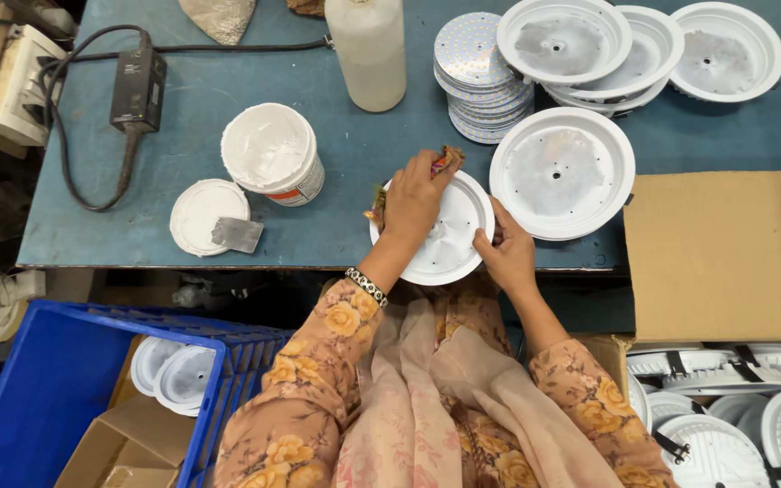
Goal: The person wipes the interior of white circular LED housings with a cloth, then uses a small spatula to scoop and spread a white paste-like compound inside each housing. The person handles the housings one at a time, occasionally flipping them over and placing them into a cardboard box.
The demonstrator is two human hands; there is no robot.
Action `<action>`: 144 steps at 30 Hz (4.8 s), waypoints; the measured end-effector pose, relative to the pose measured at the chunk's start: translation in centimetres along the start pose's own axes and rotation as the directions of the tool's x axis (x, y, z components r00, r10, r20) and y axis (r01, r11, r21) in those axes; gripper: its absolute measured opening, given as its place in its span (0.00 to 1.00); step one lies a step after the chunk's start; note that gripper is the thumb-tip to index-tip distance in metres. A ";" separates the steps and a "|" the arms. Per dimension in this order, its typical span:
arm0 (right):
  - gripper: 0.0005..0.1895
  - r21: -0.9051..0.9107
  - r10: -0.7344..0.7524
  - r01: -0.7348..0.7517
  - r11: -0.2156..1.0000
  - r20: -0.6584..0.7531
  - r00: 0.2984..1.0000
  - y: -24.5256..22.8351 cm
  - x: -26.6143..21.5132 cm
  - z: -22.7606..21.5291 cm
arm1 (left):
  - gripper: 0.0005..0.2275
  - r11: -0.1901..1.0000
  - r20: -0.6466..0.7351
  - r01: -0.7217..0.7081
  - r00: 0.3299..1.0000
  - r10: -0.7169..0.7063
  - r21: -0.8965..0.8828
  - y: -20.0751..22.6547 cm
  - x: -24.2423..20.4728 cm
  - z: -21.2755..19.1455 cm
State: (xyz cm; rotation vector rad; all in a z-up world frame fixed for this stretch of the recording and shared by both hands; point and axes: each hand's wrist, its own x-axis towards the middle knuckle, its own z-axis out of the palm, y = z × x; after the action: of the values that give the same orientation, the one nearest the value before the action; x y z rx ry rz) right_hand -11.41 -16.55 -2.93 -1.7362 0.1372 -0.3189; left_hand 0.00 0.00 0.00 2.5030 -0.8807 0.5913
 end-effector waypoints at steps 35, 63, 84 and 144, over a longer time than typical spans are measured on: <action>0.30 -0.249 -0.102 0.048 0.967 -0.211 0.972 -1.0 -1.1 1.4 | 0.24 0.978 0.009 -0.037 0.999 0.036 0.206 3.1 -0.6 -2.1; 0.30 -0.286 -0.091 0.019 0.958 -0.243 0.966 -1.4 -1.0 1.7 | 0.20 0.966 0.058 -0.209 0.978 0.202 0.155 4.4 -1.0 -1.2; 0.27 -0.318 -0.128 0.069 0.946 -0.168 0.977 -1.2 -0.9 1.5 | 0.21 0.948 -0.097 0.130 0.982 -0.165 -0.291 -3.6 -8.8 -11.4; 0.48 0.267 0.011 -0.050 0.962 0.145 0.989 1.9 0.3 -1.4 | 0.22 0.952 0.089 -0.032 0.994 0.062 -0.306 4.8 -1.4 -3.5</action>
State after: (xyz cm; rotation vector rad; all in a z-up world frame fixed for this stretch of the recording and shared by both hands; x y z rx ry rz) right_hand -11.40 -18.34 -4.49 -1.4780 0.0152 -0.1799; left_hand -4.98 -0.93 3.32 2.2514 -0.9884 0.3203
